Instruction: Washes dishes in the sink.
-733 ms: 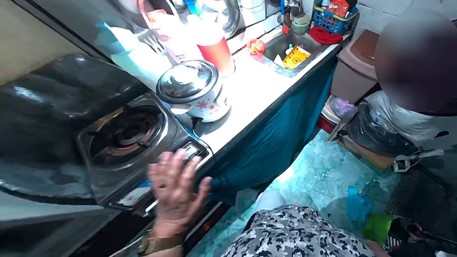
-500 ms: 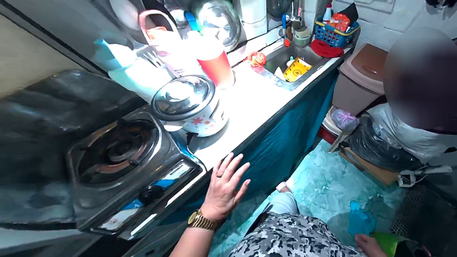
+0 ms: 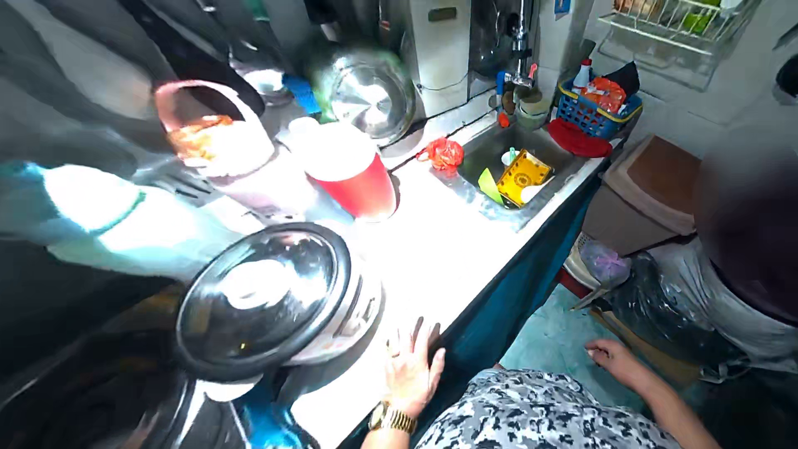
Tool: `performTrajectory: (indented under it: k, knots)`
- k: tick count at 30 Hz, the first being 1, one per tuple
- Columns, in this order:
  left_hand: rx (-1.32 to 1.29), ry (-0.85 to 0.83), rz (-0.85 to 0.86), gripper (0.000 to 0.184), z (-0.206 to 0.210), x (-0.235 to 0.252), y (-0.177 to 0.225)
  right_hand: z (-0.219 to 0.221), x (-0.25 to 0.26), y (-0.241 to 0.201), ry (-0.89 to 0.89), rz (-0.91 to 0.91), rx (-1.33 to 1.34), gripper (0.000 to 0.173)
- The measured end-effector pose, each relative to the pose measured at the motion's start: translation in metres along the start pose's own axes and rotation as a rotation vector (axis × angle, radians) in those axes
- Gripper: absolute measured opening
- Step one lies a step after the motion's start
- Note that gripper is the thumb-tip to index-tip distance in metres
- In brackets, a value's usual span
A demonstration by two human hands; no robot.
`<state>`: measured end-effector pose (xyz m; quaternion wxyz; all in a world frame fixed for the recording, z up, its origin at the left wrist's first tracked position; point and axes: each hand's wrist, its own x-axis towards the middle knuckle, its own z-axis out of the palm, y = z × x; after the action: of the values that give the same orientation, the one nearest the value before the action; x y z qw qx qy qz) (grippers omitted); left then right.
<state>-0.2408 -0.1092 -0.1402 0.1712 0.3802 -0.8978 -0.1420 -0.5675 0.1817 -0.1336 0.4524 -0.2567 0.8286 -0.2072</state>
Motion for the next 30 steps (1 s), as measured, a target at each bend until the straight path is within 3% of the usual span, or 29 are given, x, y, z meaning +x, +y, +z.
performTrajectory:
  k: [5, 12, 15, 22, 26, 30]
  knots:
    - [0.105, 0.071, 0.096, 0.073, -0.004, 0.003, 0.004, -0.038, 0.027, -0.081, 0.065, -0.152, -0.098, 0.035]
    - [0.253, 0.221, 0.065, 0.075, 0.002, 0.006, 0.006, -0.081, 0.045, -0.124, 0.006, -0.232, -0.131, 0.035]
    - [0.263, 0.238, 0.043, 0.071, -0.001, 0.009, 0.007, -0.112, 0.052, -0.152, 0.081, -0.254, -0.119, 0.034]
    - [0.256, 0.343, -0.075, 0.068, -0.009, 0.027, 0.015, -0.177, 0.100, -0.192, 0.274, -0.505, -0.109, 0.025]
    - [0.313, 0.379, -0.137, 0.068, -0.009, 0.050, 0.048, -0.211, 0.166, -0.202, 0.316, -0.647, -0.051, 0.025]
    - [0.207, 0.396, -0.144, 0.064, -0.002, 0.109, 0.089, -0.257, 0.227, -0.222, 0.308, -0.673, 0.020, 0.024]
